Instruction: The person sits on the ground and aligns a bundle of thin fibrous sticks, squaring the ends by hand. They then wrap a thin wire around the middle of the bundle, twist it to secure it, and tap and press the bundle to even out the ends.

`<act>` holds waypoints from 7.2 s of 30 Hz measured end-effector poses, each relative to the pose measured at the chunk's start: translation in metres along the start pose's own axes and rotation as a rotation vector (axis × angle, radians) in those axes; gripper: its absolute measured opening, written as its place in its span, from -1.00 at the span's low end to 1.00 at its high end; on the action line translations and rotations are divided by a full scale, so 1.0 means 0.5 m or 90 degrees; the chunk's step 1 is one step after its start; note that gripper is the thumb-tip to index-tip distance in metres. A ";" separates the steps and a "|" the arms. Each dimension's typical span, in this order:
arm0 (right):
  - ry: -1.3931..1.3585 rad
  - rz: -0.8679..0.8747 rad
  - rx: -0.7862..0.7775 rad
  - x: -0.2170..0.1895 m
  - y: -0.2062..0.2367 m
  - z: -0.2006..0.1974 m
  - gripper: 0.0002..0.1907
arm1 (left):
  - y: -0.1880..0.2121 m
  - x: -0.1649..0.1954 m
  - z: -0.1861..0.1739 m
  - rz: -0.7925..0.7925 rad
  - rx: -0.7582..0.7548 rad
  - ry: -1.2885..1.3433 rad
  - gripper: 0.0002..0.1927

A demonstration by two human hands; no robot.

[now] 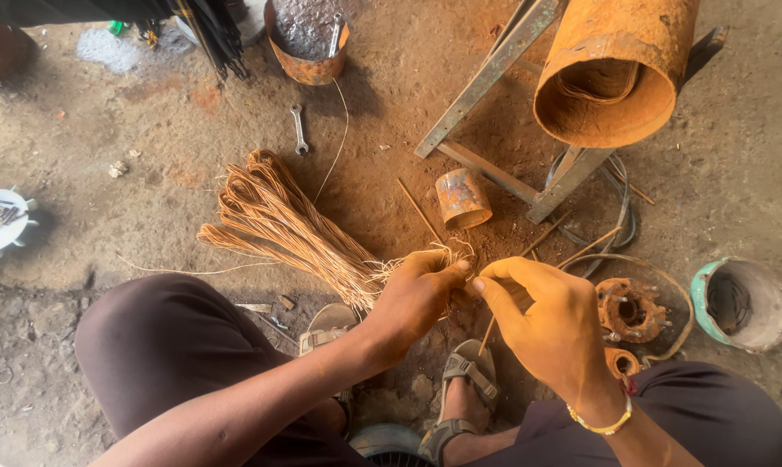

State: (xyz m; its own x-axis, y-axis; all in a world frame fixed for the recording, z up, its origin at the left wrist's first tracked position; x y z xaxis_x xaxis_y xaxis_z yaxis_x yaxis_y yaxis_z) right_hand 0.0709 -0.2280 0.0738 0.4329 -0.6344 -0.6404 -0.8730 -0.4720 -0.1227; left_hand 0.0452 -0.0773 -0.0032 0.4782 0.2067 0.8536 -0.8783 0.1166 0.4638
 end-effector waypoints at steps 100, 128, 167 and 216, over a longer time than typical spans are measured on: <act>0.363 0.016 0.104 0.266 -0.363 -0.032 -0.74 | -0.058 0.116 -0.057 0.049 -0.044 -0.025 -0.60; 0.361 -0.181 0.125 0.079 -0.107 0.012 -0.87 | -0.049 0.081 -0.072 0.061 0.044 0.026 -0.62; -0.540 0.335 -0.136 0.117 -0.076 -0.023 -0.74 | -0.018 0.067 -0.055 0.026 0.067 -0.029 -0.69; -0.192 0.209 -0.117 0.046 -0.069 -0.044 -0.71 | -0.017 0.047 -0.004 0.051 -0.015 0.178 -0.78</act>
State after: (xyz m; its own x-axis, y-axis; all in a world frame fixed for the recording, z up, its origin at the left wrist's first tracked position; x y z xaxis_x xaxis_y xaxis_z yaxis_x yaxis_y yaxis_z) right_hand 0.1160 -0.2395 0.0801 0.0325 -0.5745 -0.8178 -0.8865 -0.3945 0.2419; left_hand 0.0641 -0.0717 0.0122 0.3924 0.4750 0.7877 -0.9146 0.1110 0.3888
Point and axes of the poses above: each hand's wrist, its own y-axis away from the middle knuckle, its own z-axis out of the palm, x = y × z, the point moved 2 cm from there along -y, towards the middle knuckle, and after that the axes turned 5 degrees about -x, right-handed, at the moved point
